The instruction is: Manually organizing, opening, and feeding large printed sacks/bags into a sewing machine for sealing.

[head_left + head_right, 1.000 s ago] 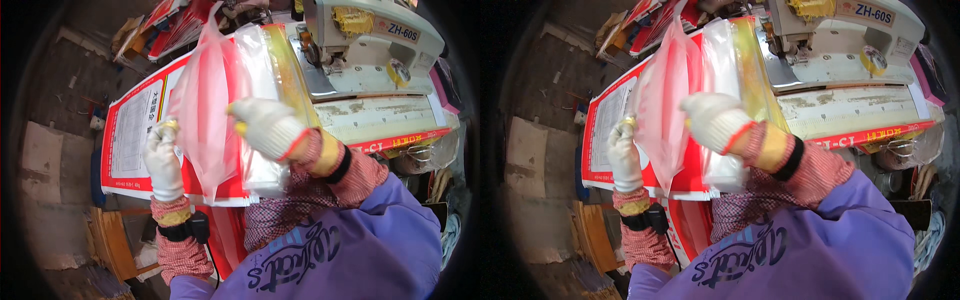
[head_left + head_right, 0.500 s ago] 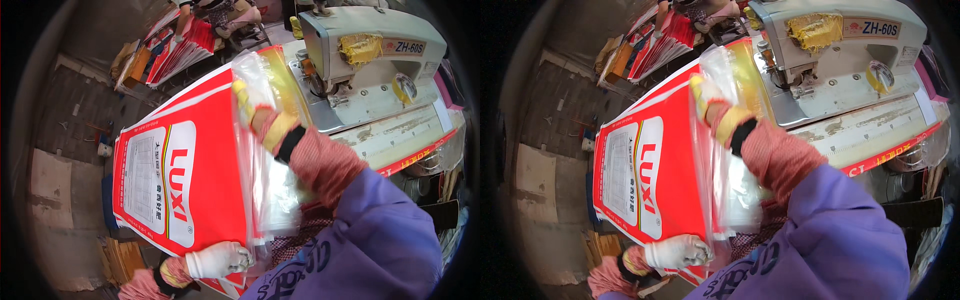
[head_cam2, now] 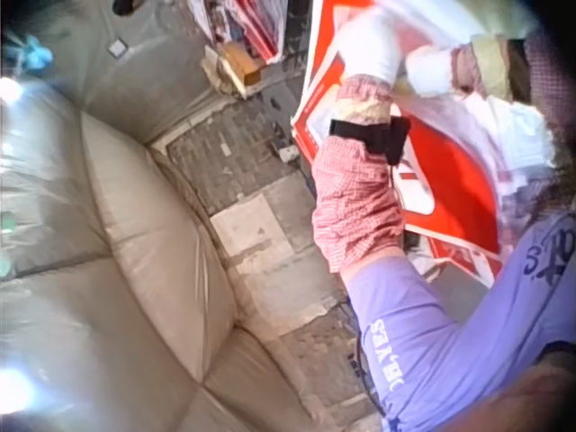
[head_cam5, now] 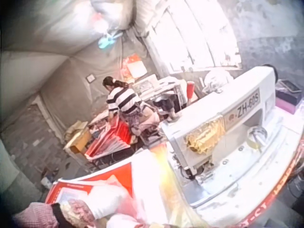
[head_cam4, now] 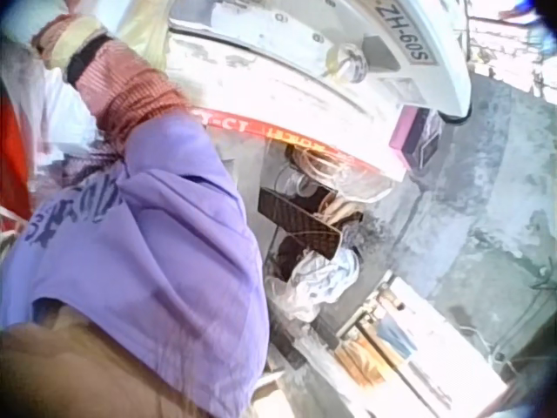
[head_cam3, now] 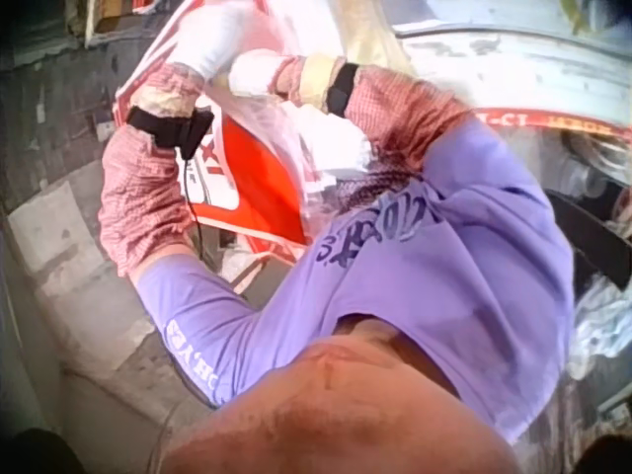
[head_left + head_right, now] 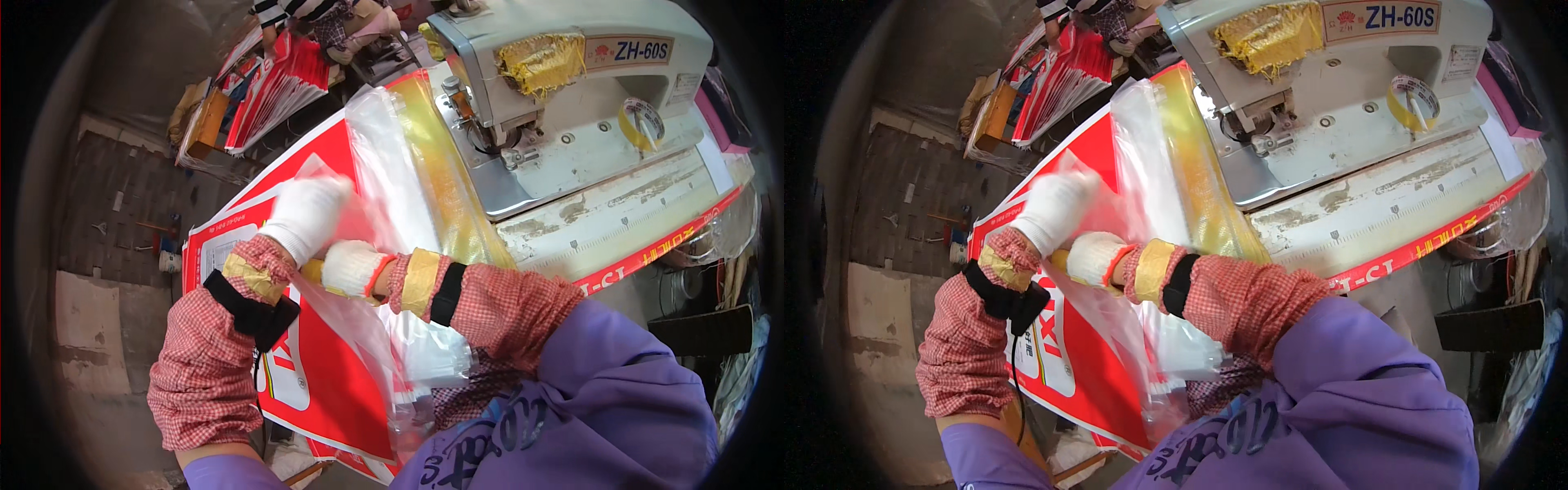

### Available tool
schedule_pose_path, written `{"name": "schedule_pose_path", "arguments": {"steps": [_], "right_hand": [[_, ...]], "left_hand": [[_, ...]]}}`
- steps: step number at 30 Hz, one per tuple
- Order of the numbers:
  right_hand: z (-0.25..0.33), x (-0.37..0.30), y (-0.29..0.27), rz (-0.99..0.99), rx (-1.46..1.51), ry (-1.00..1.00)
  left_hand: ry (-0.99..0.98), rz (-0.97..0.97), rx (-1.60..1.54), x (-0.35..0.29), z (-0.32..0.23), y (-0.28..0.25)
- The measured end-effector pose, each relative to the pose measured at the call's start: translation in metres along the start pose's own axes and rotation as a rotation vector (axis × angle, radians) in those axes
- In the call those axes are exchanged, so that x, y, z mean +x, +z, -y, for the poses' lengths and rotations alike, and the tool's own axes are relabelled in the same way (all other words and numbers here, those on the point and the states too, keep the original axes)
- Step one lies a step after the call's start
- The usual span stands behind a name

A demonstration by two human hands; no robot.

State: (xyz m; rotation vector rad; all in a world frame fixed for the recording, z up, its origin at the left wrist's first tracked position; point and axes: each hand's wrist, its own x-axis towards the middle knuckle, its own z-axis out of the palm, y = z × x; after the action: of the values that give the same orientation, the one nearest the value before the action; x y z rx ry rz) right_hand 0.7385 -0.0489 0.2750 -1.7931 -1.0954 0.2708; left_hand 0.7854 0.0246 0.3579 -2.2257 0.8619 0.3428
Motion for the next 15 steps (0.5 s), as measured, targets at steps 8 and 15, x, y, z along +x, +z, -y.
{"name": "schedule_pose_path", "arguments": {"steps": [8, 15], "right_hand": [[0.001, 0.002, 0.048, 0.444, -0.594, -0.319], [0.046, -0.116, 0.139, 0.235, -0.359, -0.898]], "left_hand": [[-0.837, -0.226, 0.049, 0.025, 0.051, 0.018], [-0.684, -0.361, 0.349, -0.006, 0.124, -0.142]]}}
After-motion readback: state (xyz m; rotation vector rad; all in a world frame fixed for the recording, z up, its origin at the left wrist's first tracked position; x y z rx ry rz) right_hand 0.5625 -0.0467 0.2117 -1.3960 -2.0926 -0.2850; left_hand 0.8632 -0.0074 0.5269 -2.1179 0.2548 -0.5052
